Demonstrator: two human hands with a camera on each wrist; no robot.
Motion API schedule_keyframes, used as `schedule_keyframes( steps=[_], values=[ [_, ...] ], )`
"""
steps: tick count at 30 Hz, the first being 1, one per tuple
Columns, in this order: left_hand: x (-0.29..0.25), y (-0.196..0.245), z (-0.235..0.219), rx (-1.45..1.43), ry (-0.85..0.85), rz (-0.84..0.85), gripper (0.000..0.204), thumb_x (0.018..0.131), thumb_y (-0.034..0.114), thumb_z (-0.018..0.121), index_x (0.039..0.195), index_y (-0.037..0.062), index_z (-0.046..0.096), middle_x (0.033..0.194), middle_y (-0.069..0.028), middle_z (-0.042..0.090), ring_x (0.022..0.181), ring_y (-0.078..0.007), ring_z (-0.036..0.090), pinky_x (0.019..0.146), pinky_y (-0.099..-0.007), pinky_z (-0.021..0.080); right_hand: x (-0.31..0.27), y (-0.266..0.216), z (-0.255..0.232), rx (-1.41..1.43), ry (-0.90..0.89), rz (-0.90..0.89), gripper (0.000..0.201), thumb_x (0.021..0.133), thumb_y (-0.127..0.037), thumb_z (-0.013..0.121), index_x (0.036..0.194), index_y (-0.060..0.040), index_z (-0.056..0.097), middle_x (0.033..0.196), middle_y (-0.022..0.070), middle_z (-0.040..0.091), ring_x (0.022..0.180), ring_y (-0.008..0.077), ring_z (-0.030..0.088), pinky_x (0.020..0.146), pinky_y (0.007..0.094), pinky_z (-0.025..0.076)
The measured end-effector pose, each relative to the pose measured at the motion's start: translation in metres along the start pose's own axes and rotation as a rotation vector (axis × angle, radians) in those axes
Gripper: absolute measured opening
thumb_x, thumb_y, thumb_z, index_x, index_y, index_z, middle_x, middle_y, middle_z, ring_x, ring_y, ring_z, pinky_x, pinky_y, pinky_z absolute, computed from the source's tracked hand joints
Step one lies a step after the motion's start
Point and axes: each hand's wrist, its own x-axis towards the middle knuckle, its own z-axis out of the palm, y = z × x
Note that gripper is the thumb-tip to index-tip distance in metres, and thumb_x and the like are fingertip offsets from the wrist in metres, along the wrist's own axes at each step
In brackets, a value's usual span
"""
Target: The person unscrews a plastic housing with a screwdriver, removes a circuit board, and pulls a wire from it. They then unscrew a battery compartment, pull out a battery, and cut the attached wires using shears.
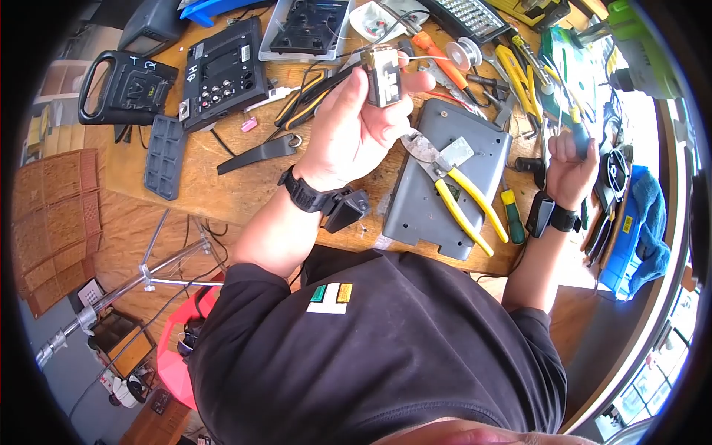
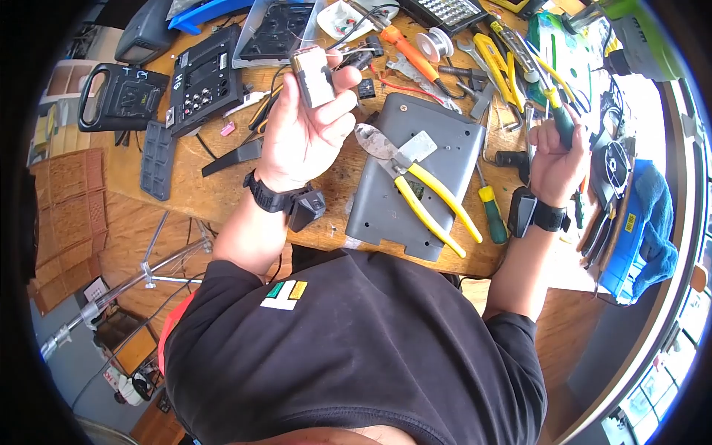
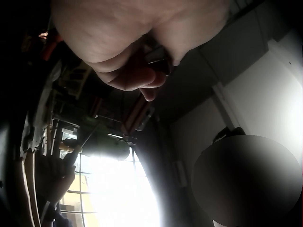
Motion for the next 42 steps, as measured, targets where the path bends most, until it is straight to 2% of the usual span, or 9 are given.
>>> schedule_keyframes(
  steps=[2,5,12,15,18,21,24,30,42],
  values=[
    [0.0002,0.0005,-0.0124,0.035,-0.082,0.026,0.050,0.102,0.041,0.054,0.137,0.0048,0.048,0.135,-0.0186,0.054,0.077,-0.0101,0.046,0.068,-0.0232,0.046,0.0009,0.0006,-0.0026,0.018,-0.023,0.014,0.046,0.102,-0.036,0.047,0.125,0.0025,0.056,0.069,-0.0017,0.035,0.063,0.0118,0.033,0.066,0.0315,0.034],
    [-0.0026,0.0014,-0.0127,0.097,-0.056,0.032,0.051,0.101,0.041,0.056,0.136,0.0060,0.048,0.135,-0.0185,0.053,0.078,-0.0103,0.044,0.071,-0.0236,0.048,0.0013,0.0013,-0.0031,0.029,-0.018,0.009,0.043,0.102,-0.034,0.046,0.124,0.0025,0.056,0.069,-0.0016,0.035,0.063,0.0119,0.033,0.067,0.0315,0.034],
    [-0.0024,0.0023,-0.0164,0.134,-0.104,0.041,0.048,0.098,0.033,0.060,0.135,0.0058,0.048,0.136,-0.0225,0.052,0.095,-0.0184,0.060,0.079,-0.0297,0.054,0.0014,0.0017,-0.0059,0.035,-0.054,0.009,0.042,0.103,-0.033,0.046,0.124,0.0023,0.056,0.070,-0.0011,0.037,0.064,0.0119,0.035,0.067,0.0315,0.035],
    [-0.0039,0.0024,-0.0136,0.206,-0.087,0.072,0.048,0.094,0.026,0.061,0.135,0.0055,0.047,0.137,-0.0248,0.051,0.098,-0.0236,0.065,0.081,-0.0325,0.056,0.0013,0.0011,-0.0062,0.036,-0.043,0.011,0.042,0.102,-0.033,0.046,0.123,0.0024,0.056,0.069,-0.0011,0.037,0.063,0.0118,0.036,0.067,0.0314,0.036],
    [-0.0026,-0.0002,-0.0129,0.058,-0.151,0.102,0.042,0.092,0.007,0.053,0.133,0.0012,0.047,0.134,-0.0297,0.054,0.109,-0.0358,0.066,0.089,-0.0393,0.059,0.0013,0.0018,-0.0061,0.027,-0.033,0.006,0.042,0.102,-0.033,0.047,0.122,0.0023,0.057,0.069,-0.0013,0.037,0.063,0.0116,0.036,0.067,0.0314,0.036],
    [-0.0025,-0.0009,-0.0122,0.069,-0.153,0.109,0.042,0.091,0.004,0.052,0.133,0.0013,0.047,0.136,-0.0299,0.053,0.111,-0.0380,0.065,0.091,-0.0416,0.059,0.0011,0.0022,-0.0044,0.003,-0.040,-0.006,0.042,0.102,-0.034,0.047,0.121,0.0022,0.057,0.068,-0.0013,0.037,0.062,0.0114,0.036,0.066,0.0313,0.036],
    [-0.0050,0.0013,-0.0116,0.233,-0.111,0.090,0.047,0.091,0.012,0.058,0.136,0.0037,0.045,0.141,-0.0296,0.048,0.112,-0.0363,0.065,0.092,-0.0443,0.058,0.0011,0.0017,-0.0039,-0.012,-0.049,-0.009,0.043,0.102,-0.034,0.047,0.122,0.0023,0.057,0.068,-0.0013,0.038,0.062,0.0113,0.036,0.066,0.0314,0.036],
    [-0.0028,-0.0033,-0.0103,0.142,-0.163,0.143,0.043,0.090,0.003,0.055,0.131,0.0028,0.047,0.137,-0.0295,0.052,0.112,-0.0384,0.064,0.092,-0.0454,0.058,0.0007,0.0017,-0.0056,-0.025,-0.039,-0.006,0.043,0.102,-0.034,0.046,0.122,0.0027,0.057,0.068,-0.0006,0.040,0.063,0.0115,0.038,0.067,0.0318,0.037],
    [-0.0031,-0.0043,-0.0109,0.169,-0.168,0.165,0.044,0.091,0.003,0.057,0.134,0.0049,0.046,0.140,-0.0308,0.050,0.114,-0.0389,0.063,0.090,-0.0443,0.059,-0.0011,0.0007,-0.0013,-0.060,-0.027,-0.027,0.043,0.103,-0.033,0.046,0.122,0.0038,0.057,0.069,0.0000,0.043,0.064,0.0114,0.041,0.066,0.0320,0.040]
  ],
)
